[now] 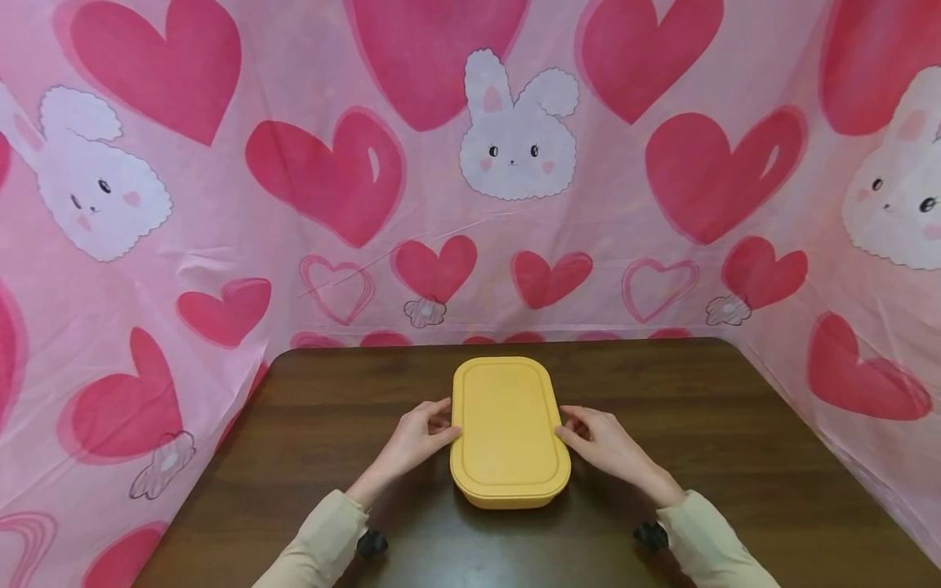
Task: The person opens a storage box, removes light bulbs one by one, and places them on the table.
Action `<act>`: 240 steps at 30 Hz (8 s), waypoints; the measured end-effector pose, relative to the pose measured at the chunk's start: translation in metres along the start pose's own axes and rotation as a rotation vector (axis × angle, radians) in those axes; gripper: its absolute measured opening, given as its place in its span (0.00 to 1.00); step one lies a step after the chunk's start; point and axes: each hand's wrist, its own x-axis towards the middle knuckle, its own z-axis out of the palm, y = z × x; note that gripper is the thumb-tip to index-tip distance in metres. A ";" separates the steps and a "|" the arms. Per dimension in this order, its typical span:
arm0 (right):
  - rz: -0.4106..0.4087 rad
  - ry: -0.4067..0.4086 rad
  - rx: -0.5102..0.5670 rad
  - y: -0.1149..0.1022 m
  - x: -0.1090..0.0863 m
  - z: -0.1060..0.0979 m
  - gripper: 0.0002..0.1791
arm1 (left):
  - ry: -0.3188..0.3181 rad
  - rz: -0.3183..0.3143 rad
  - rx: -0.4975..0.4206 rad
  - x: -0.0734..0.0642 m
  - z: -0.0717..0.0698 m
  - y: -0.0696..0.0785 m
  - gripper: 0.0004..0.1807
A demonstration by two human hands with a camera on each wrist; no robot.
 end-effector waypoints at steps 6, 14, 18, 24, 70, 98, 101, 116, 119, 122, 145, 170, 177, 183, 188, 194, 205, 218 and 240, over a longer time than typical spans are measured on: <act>0.017 -0.024 0.047 -0.004 0.000 0.000 0.26 | 0.005 -0.001 0.029 0.001 0.002 0.002 0.30; 0.031 -0.031 0.065 -0.005 0.000 0.001 0.26 | -0.013 -0.001 0.045 0.002 0.002 0.000 0.29; 0.027 -0.038 0.076 -0.005 -0.001 0.001 0.25 | -0.016 0.002 0.043 0.003 0.002 0.001 0.28; 0.027 -0.045 0.076 -0.006 -0.001 0.000 0.26 | -0.031 0.000 0.047 0.003 0.001 0.003 0.28; -0.047 0.088 -0.010 -0.090 0.018 0.016 0.10 | -0.037 -0.066 0.104 -0.018 -0.069 0.002 0.30; 0.021 -0.034 -0.014 -0.182 0.041 0.079 0.13 | -0.002 -0.167 0.252 -0.074 -0.156 -0.025 0.30; 0.022 -0.033 -0.018 -0.190 0.044 0.087 0.15 | -0.010 -0.184 0.266 -0.079 -0.163 -0.028 0.31; 0.086 -0.095 -0.011 -0.213 0.063 0.126 0.19 | -0.043 -0.278 0.319 -0.091 -0.185 -0.051 0.31; 0.115 -0.108 -0.013 -0.214 0.065 0.134 0.19 | -0.047 -0.299 0.329 -0.088 -0.185 -0.056 0.30; 0.130 -0.124 -0.014 -0.213 0.066 0.143 0.19 | -0.051 -0.313 0.346 -0.085 -0.182 -0.062 0.28; 0.197 -0.184 -0.034 -0.204 0.076 0.177 0.09 | -0.044 -0.363 0.457 -0.068 -0.161 -0.093 0.15; 0.168 -0.144 -0.120 -0.203 0.074 0.181 0.14 | 0.027 -0.374 0.517 -0.065 -0.150 -0.092 0.07; 0.172 -0.203 -0.081 -0.205 0.073 0.175 0.17 | 0.025 -0.353 0.534 -0.066 -0.152 -0.093 0.07; 0.162 -0.241 -0.064 -0.209 0.069 0.162 0.19 | 0.035 -0.340 0.536 -0.065 -0.154 -0.091 0.09; 0.131 -0.233 -0.050 -0.213 0.068 0.143 0.21 | 0.054 -0.321 0.540 -0.058 -0.154 -0.086 0.11; 0.072 -0.204 -0.032 -0.213 0.066 0.115 0.23 | 0.052 -0.251 0.514 -0.047 -0.145 -0.070 0.20; 0.049 -0.119 0.053 -0.200 0.055 0.069 0.23 | 0.039 -0.115 0.444 -0.029 -0.117 -0.042 0.20; 0.092 -0.092 -0.008 -0.158 0.051 0.036 0.24 | 0.057 0.020 0.384 -0.012 -0.077 -0.006 0.21; 0.071 -0.165 -0.118 -0.095 0.042 0.025 0.16 | 0.002 0.128 0.293 -0.019 -0.021 0.019 0.28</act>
